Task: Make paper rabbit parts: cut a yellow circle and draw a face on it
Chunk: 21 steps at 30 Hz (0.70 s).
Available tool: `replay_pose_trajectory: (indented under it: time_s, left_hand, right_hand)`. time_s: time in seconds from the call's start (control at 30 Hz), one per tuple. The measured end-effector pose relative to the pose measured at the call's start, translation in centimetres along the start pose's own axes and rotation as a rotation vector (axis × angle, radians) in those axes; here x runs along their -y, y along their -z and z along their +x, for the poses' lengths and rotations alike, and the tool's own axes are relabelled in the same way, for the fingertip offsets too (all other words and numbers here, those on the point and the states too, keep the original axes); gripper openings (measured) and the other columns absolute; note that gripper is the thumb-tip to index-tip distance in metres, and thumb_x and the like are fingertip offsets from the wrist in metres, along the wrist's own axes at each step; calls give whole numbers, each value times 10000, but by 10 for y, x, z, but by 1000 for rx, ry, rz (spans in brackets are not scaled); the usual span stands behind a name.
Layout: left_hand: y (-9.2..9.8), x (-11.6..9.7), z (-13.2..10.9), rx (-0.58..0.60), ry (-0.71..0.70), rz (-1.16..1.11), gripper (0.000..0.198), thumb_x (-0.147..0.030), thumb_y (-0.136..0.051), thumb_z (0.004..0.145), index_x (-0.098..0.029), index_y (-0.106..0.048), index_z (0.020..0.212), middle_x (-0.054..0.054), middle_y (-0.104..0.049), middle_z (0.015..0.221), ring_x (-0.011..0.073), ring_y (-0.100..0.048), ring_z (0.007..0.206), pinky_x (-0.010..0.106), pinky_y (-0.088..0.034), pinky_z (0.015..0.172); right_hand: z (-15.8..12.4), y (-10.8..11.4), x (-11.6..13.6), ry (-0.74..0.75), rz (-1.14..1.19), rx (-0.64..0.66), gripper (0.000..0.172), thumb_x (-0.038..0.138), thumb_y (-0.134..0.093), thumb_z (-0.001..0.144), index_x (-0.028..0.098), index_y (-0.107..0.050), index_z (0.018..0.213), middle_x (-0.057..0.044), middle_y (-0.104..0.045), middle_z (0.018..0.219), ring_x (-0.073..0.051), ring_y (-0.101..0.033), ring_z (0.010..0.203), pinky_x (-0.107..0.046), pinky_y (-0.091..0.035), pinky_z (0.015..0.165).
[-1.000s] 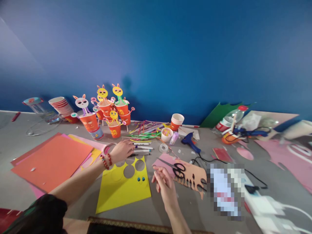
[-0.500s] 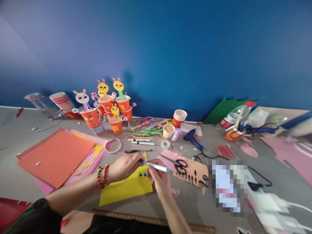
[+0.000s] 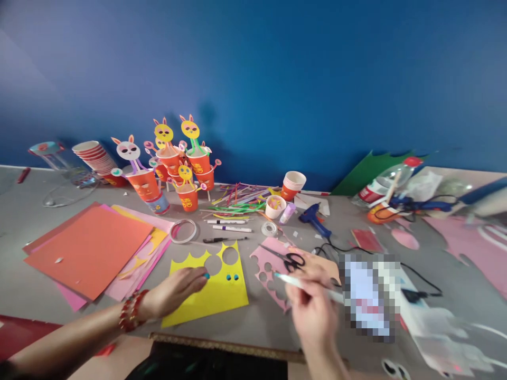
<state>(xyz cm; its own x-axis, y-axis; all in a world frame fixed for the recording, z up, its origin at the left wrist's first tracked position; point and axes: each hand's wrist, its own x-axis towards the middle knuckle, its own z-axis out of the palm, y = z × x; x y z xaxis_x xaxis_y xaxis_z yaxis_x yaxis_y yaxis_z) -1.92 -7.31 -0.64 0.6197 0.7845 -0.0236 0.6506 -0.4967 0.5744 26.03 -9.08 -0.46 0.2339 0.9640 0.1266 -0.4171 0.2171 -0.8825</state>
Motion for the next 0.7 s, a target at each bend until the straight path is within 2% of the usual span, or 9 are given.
replay_pose_trajectory:
  time_s: [0.03,0.07,0.13,0.2,0.27,0.37,0.47,0.6,0.7]
  left_hand:
    - [-3,5,-5,-61,8,12,421,-368,-193,1079,-199,-501,847,14,-620,700,150,-585,604,241,-433,572]
    - [-8,8,-8,-68,-37,10,415,-388,-211,1075,-197,-521,874,35,-649,756,165,-608,676,257,-467,635]
    - [-22,9,-12,-54,-252,20,352,-400,-291,1063,-190,-557,967,92,-700,966,204,-632,910,316,-497,832]
    - [-39,7,-12,-50,-411,63,277,-366,-359,1052,-185,-565,1020,123,-684,1169,229,-589,1084,356,-470,948]
    - [-55,3,-11,-77,-407,128,230,-323,-389,1044,-177,-565,1027,123,-647,1284,239,-565,1122,360,-471,944]
    - [-67,1,-10,-82,-350,186,210,-301,-403,1039,-170,-568,1041,104,-596,1382,243,-559,1122,372,-463,935]
    - [-71,4,-11,-72,-334,191,211,-307,-414,1037,-173,-573,997,86,-570,1422,240,-557,1129,382,-446,941]
    - [-71,7,-11,-72,-338,181,179,-280,-441,1024,-162,-575,1015,105,-576,1409,238,-555,1126,383,-437,929]
    - [-70,6,-11,-74,-336,174,169,-271,-460,1017,-150,-571,1055,125,-589,1387,242,-553,1123,381,-435,926]
  right_hand:
    - [2,7,5,41,-52,-39,148,157,-606,801,230,-568,677,88,-456,440,-67,-354,369,-195,-316,426]
    - [3,13,7,2,-137,-4,126,184,-622,819,228,-584,708,76,-491,454,-75,-389,383,-196,-310,420]
    - [2,17,0,-234,-348,192,102,277,-633,880,224,-592,803,37,-590,524,-92,-434,407,-195,-282,399]
    - [-2,14,-16,-329,-486,349,152,359,-606,917,221,-572,864,1,-662,626,-106,-472,445,-212,-335,426]
    - [-5,7,-33,-269,-602,419,171,376,-586,928,215,-573,872,-22,-687,700,-131,-536,528,-234,-396,487]
    - [-5,1,-51,-115,-741,449,169,336,-587,914,212,-578,800,0,-625,661,-146,-552,582,-244,-417,539]
    - [-3,-1,-60,-6,-804,462,182,282,-556,904,218,-551,734,29,-550,607,-135,-499,535,-241,-385,513]
    - [-4,0,-69,133,-862,444,212,217,-509,897,221,-523,686,26,-545,605,-142,-510,562,-249,-383,545]
    - [-5,1,-72,160,-880,449,227,201,-497,906,221,-509,680,27,-548,608,-140,-516,561,-253,-385,559]
